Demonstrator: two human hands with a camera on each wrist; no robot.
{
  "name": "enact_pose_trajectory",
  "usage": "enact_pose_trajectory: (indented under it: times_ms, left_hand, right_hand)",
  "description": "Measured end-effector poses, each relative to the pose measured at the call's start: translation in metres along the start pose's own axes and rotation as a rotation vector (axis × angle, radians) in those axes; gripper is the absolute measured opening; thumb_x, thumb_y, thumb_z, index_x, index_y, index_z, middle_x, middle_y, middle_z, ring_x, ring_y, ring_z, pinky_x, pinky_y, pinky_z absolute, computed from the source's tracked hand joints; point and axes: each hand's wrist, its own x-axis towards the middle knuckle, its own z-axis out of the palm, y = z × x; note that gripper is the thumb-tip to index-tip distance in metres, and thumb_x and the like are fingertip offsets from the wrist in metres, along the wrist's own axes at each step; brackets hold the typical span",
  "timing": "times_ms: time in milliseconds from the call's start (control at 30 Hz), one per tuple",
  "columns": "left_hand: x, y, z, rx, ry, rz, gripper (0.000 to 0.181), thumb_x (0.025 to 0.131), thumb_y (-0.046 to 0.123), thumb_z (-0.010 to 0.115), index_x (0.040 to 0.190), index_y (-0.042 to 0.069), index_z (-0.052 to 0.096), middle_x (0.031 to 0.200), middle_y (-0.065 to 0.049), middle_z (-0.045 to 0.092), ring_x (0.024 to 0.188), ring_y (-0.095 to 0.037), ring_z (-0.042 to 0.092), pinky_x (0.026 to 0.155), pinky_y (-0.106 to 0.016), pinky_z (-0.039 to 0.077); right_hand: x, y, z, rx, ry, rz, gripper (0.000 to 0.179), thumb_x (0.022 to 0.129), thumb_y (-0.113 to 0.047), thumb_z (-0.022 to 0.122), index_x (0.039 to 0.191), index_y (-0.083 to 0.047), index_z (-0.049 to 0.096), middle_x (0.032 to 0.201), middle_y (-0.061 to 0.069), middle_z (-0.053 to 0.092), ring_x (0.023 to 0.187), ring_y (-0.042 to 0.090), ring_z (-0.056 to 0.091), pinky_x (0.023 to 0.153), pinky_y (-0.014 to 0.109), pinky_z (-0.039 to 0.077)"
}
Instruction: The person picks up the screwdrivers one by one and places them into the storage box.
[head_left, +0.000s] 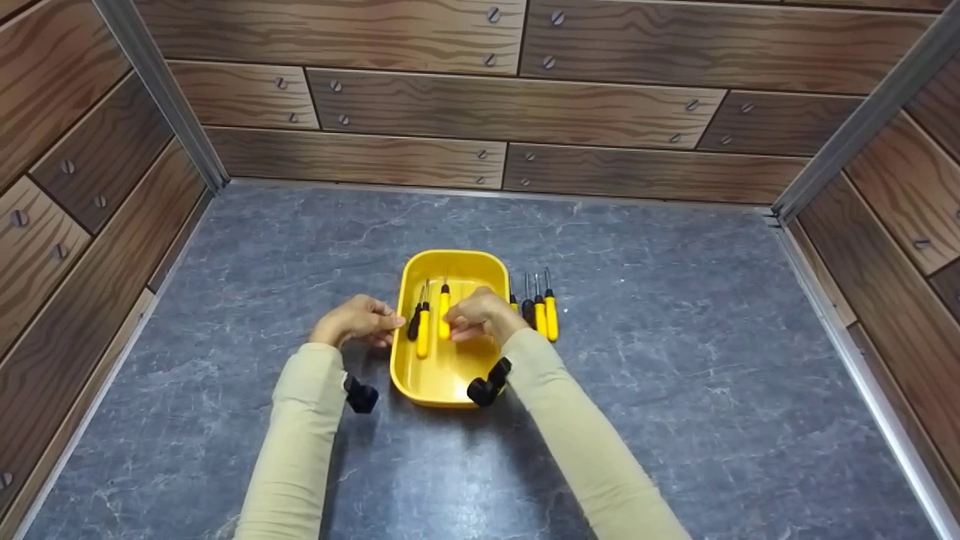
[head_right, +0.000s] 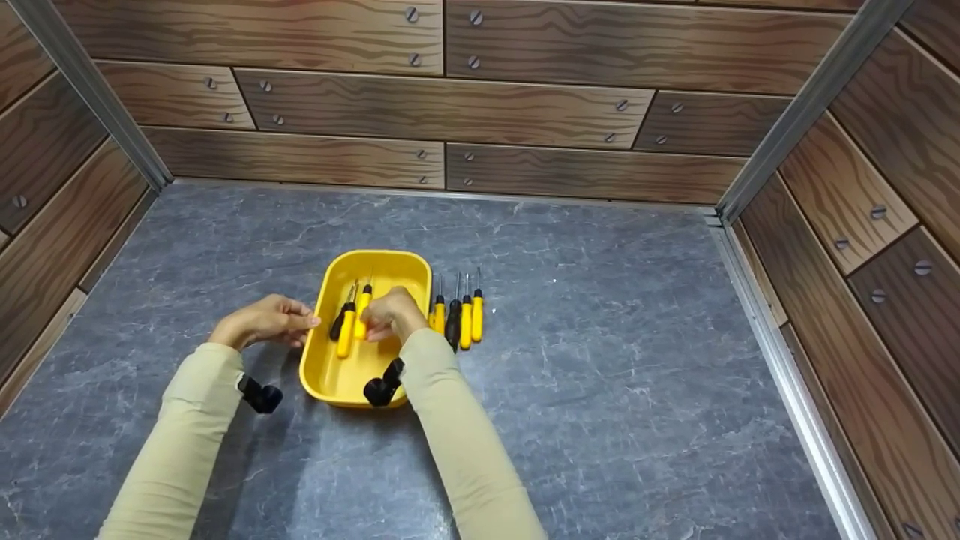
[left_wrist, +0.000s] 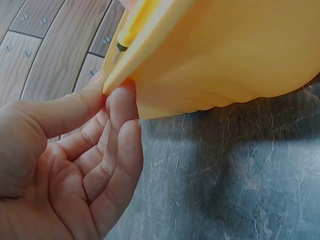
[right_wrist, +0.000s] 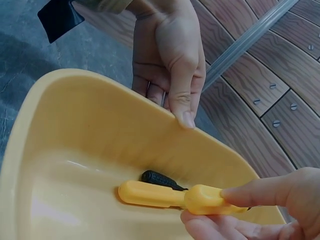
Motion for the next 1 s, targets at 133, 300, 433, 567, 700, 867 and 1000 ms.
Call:
enact_pose_trajectory:
  times_ms: [133, 300, 433, 567, 700, 867, 1000]
  left_hand:
    - [0.000, 0.000, 0.001, 0.000, 0.000, -0.004, 0.021, 0.095, 0.019, 0.061, 0.105, 0.000, 0.061, 0.069, 0.004, 0.062, 0.062, -0.005, 0.061, 0.069, -0.021, 0.059]
    - [-0.001, -0.001, 0.000, -0.018, -0.017, 0.005, 0.019, 0.095, 0.016, 0.060, 0.105, -0.001, 0.060, 0.067, 0.005, 0.061, 0.059, -0.004, 0.061, 0.066, -0.019, 0.058]
    - [-0.002, 0.000, 0.000, -0.026, -0.019, 0.008, 0.019, 0.096, 0.016, 0.060, 0.105, -0.001, 0.060, 0.067, 0.004, 0.061, 0.059, -0.004, 0.060, 0.065, -0.018, 0.058]
    - [-0.002, 0.000, 0.001, -0.023, -0.016, 0.007, 0.021, 0.096, 0.017, 0.060, 0.106, -0.001, 0.060, 0.067, 0.005, 0.061, 0.059, -0.004, 0.060, 0.064, -0.018, 0.057]
    - [0.000, 0.000, 0.001, -0.023, -0.017, 0.009, 0.020, 0.096, 0.017, 0.060, 0.106, -0.001, 0.060, 0.066, 0.005, 0.061, 0.059, -0.004, 0.060, 0.063, -0.017, 0.057]
    - [0.000, 0.000, 0.000, -0.028, -0.016, 0.000, 0.020, 0.095, 0.016, 0.060, 0.105, -0.001, 0.060, 0.067, 0.004, 0.061, 0.060, -0.005, 0.060, 0.064, -0.019, 0.058]
    - [0.000, 0.000, 0.000, -0.033, -0.015, -0.006, 0.020, 0.095, 0.017, 0.061, 0.104, 0.000, 0.061, 0.068, 0.004, 0.060, 0.060, -0.005, 0.060, 0.065, -0.019, 0.057]
  right_hand:
    - [0.005, 0.002, 0.002, 0.010, 0.004, 0.025, 0.033, 0.085, 0.004, 0.064, 0.117, 0.009, 0.057, 0.067, 0.008, 0.061, 0.050, 0.015, 0.061, 0.051, 0.022, 0.058]
    - [0.009, 0.004, 0.005, 0.007, 0.003, 0.052, 0.054, 0.087, 0.003, 0.063, 0.135, 0.008, 0.040, 0.072, 0.009, 0.061, 0.050, 0.015, 0.061, 0.051, 0.022, 0.058]
    - [0.010, 0.006, 0.007, 0.003, 0.004, 0.053, 0.057, 0.086, 0.004, 0.062, 0.137, 0.008, 0.037, 0.076, 0.010, 0.061, 0.050, 0.015, 0.060, 0.053, 0.022, 0.059]
    - [0.011, 0.007, 0.008, 0.000, 0.004, 0.058, 0.050, 0.086, 0.003, 0.063, 0.132, 0.009, 0.044, 0.076, 0.010, 0.060, 0.051, 0.015, 0.060, 0.056, 0.023, 0.060]
    - [0.012, 0.008, 0.009, -0.010, 0.003, 0.061, 0.037, 0.086, 0.003, 0.063, 0.121, 0.010, 0.054, 0.071, 0.009, 0.060, 0.051, 0.016, 0.061, 0.057, 0.024, 0.060]
    - [0.014, 0.008, 0.010, -0.017, 0.009, 0.056, 0.037, 0.085, 0.003, 0.063, 0.120, 0.010, 0.054, 0.068, 0.008, 0.059, 0.049, 0.016, 0.061, 0.057, 0.024, 0.060]
    - [0.015, 0.009, 0.012, -0.016, 0.016, 0.048, 0.038, 0.085, 0.004, 0.064, 0.121, 0.010, 0.055, 0.070, 0.009, 0.060, 0.050, 0.016, 0.061, 0.058, 0.025, 0.061]
